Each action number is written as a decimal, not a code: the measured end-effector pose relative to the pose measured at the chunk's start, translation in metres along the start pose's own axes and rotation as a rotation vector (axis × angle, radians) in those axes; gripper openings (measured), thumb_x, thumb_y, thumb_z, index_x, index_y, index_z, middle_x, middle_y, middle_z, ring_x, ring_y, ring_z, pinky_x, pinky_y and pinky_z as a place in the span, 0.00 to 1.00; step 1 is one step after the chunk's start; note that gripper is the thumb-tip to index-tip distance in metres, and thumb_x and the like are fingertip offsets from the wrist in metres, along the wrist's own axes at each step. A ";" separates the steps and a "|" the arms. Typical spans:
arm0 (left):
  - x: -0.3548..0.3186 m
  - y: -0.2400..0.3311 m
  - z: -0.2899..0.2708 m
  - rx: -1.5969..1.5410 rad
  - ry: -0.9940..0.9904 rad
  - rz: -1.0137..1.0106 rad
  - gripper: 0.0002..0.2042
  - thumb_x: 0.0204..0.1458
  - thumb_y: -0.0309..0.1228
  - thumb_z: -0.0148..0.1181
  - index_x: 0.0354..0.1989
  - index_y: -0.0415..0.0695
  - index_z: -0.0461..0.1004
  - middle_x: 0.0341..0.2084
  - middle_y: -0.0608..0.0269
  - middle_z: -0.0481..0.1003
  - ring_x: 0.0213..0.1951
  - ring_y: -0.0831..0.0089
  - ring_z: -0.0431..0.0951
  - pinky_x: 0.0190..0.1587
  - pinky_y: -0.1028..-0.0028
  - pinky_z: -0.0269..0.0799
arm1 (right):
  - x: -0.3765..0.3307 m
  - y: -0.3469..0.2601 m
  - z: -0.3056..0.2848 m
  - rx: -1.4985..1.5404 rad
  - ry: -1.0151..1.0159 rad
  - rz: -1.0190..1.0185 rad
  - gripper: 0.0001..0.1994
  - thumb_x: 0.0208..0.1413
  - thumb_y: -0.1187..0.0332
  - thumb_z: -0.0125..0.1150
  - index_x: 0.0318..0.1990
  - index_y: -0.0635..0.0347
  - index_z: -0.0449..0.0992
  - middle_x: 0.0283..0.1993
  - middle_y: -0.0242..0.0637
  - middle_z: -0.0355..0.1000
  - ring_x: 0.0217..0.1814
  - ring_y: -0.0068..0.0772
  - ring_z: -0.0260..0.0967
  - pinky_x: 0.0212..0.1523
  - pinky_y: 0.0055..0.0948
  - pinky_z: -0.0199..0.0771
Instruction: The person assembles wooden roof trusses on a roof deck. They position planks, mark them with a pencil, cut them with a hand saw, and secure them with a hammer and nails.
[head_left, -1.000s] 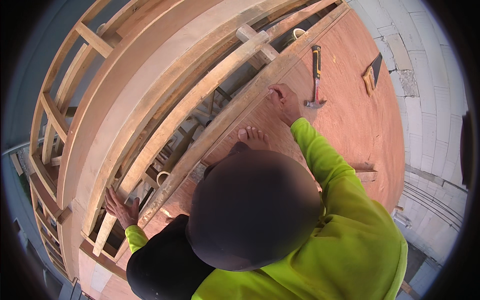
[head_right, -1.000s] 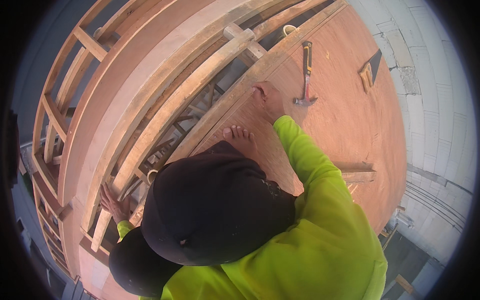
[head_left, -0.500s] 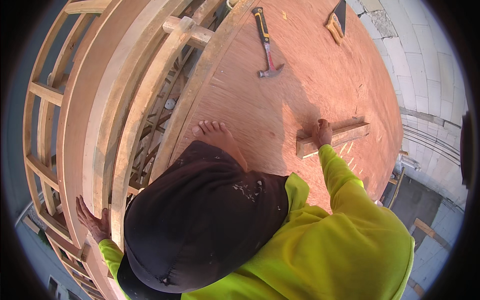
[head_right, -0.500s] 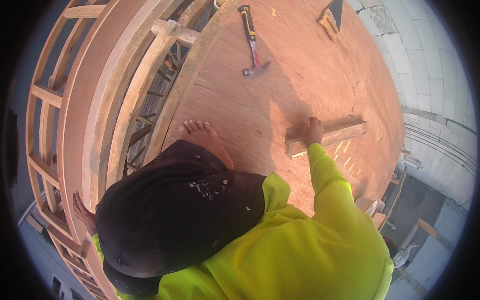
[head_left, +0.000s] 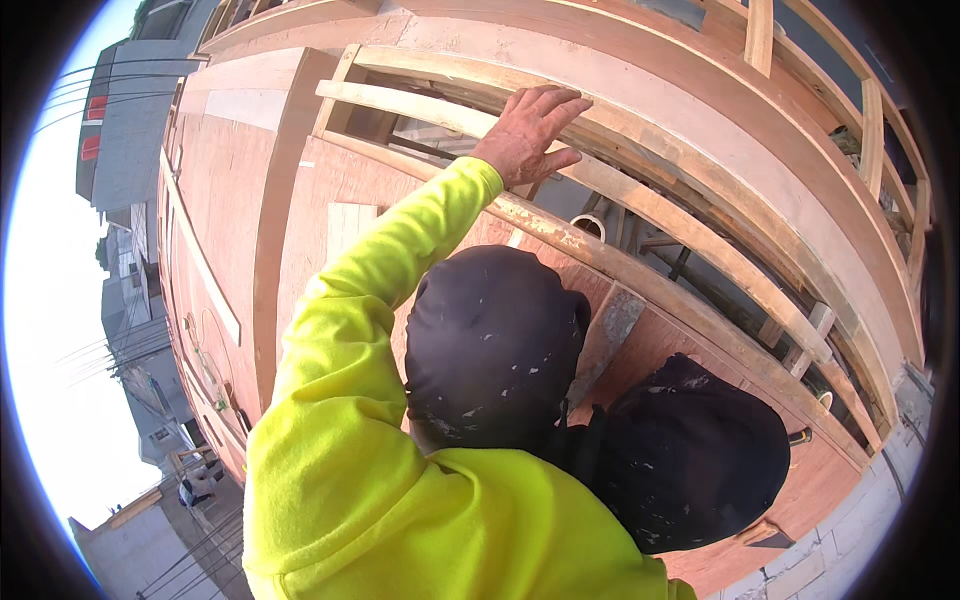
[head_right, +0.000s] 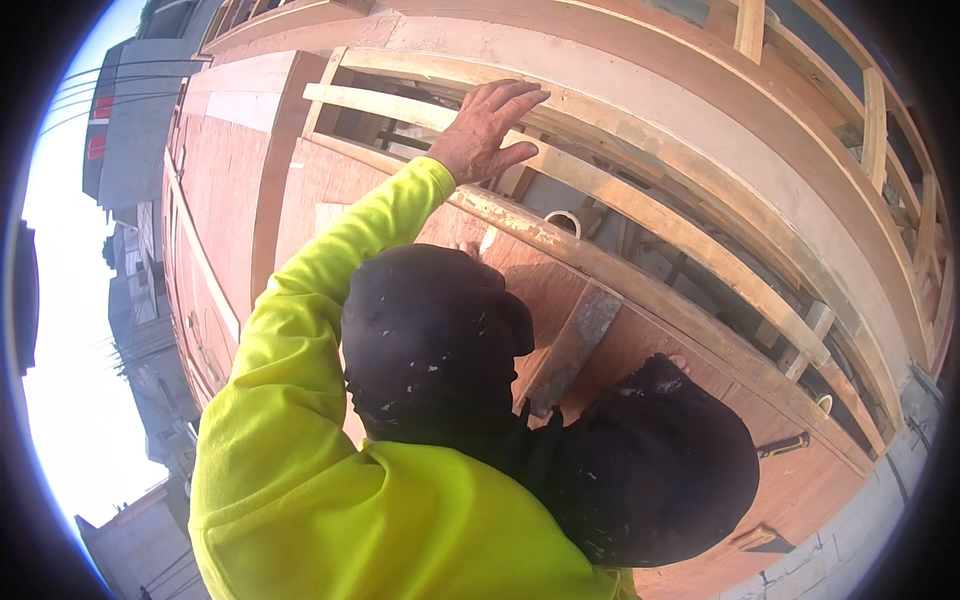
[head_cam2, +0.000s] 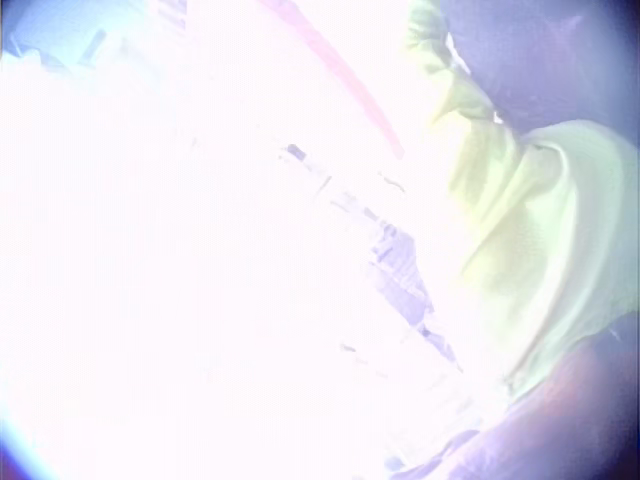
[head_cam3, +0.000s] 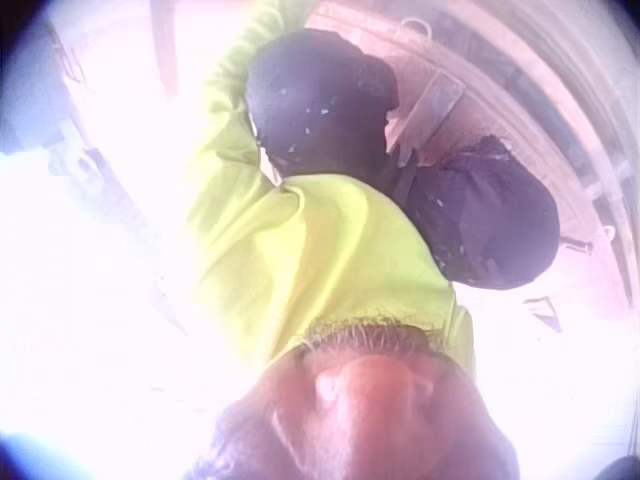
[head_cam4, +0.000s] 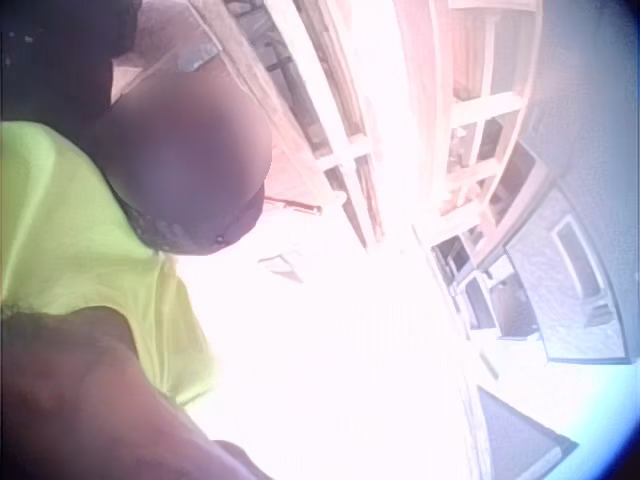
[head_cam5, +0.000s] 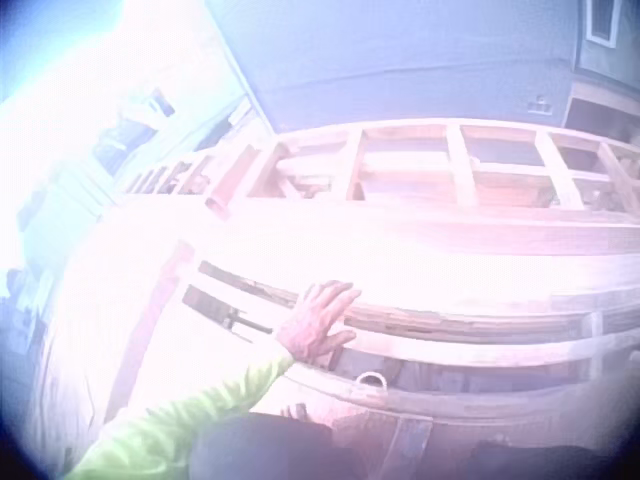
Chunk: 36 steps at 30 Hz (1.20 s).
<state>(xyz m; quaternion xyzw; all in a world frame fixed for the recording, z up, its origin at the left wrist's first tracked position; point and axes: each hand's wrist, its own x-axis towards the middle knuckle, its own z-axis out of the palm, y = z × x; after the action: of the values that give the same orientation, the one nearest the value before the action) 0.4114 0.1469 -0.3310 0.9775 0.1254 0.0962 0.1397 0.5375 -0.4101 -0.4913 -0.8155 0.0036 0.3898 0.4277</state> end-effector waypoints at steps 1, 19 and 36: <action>-0.027 -0.003 -0.007 -0.086 0.052 -0.139 0.34 0.54 0.43 0.65 0.68 0.48 0.61 0.63 0.51 0.65 0.65 0.51 0.61 0.67 0.52 0.57 | -0.002 -0.014 -0.015 -0.015 -0.030 -0.003 0.20 0.66 0.61 0.49 0.61 0.60 0.70 0.53 0.40 0.72 0.48 0.35 0.73 0.45 0.32 0.72; -0.480 0.637 -0.249 -0.902 -0.438 -2.467 0.26 0.54 0.44 0.61 0.58 0.40 0.74 0.52 0.43 0.77 0.56 0.50 0.76 0.59 0.59 0.72 | -0.212 -0.444 -0.264 -0.823 -0.558 0.331 0.14 0.62 0.74 0.54 0.55 0.60 0.73 0.35 0.33 0.72 0.30 0.29 0.73 0.25 0.22 0.68; -0.618 0.709 -0.332 -0.886 0.791 -2.766 0.22 0.52 0.40 0.62 0.53 0.42 0.77 0.43 0.46 0.81 0.48 0.54 0.81 0.54 0.62 0.75 | -0.515 -0.508 0.131 -1.219 -1.172 -0.355 0.15 0.64 0.69 0.54 0.56 0.65 0.72 0.41 0.37 0.78 0.35 0.28 0.78 0.34 0.27 0.80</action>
<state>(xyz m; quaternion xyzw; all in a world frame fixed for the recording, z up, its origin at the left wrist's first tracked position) -0.0952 -0.5975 0.0982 -0.1171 0.9129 0.1713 0.3516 0.2684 -0.1649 0.1469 -0.5587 -0.5546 0.6090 -0.0969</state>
